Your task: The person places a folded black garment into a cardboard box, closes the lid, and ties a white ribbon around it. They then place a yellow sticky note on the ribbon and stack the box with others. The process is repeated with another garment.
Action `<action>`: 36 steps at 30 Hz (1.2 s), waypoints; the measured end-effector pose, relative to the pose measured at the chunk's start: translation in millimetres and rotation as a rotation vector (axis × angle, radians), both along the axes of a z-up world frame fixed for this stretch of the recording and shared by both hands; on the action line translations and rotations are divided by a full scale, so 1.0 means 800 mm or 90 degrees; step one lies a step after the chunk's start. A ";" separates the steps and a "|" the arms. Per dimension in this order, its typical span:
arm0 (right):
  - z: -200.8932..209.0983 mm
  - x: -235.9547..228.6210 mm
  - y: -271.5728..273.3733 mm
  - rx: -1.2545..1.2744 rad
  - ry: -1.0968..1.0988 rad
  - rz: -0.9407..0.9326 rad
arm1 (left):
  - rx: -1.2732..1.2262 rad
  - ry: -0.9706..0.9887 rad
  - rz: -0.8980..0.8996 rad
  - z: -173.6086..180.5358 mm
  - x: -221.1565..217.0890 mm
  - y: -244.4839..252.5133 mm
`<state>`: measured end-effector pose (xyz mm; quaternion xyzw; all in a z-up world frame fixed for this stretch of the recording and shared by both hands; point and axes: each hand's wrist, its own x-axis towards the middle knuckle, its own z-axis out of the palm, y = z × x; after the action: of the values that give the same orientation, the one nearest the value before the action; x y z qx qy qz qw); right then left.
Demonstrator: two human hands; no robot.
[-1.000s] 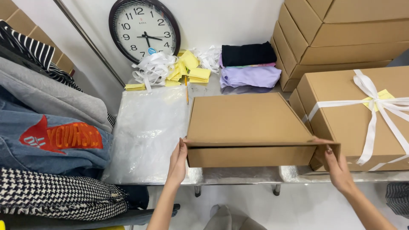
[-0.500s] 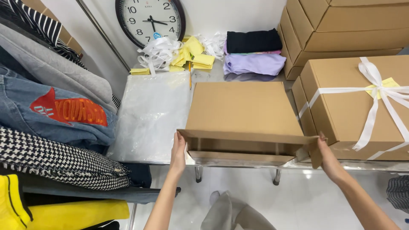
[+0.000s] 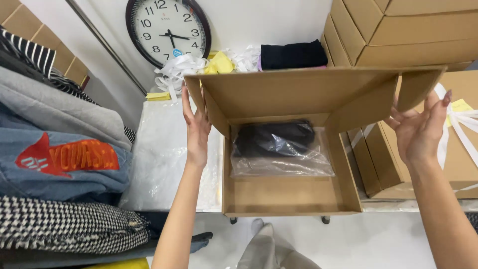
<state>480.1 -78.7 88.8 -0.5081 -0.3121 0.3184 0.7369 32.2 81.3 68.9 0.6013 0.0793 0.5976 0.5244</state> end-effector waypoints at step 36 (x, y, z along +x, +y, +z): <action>-0.168 -0.058 0.197 -0.213 -0.589 -0.120 | -0.234 0.429 0.221 -0.153 0.072 0.143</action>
<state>434.0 79.0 -45.9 -0.7332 -0.5037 0.0377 0.4553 89.5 195.7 -53.5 0.6376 0.4516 0.4227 0.4592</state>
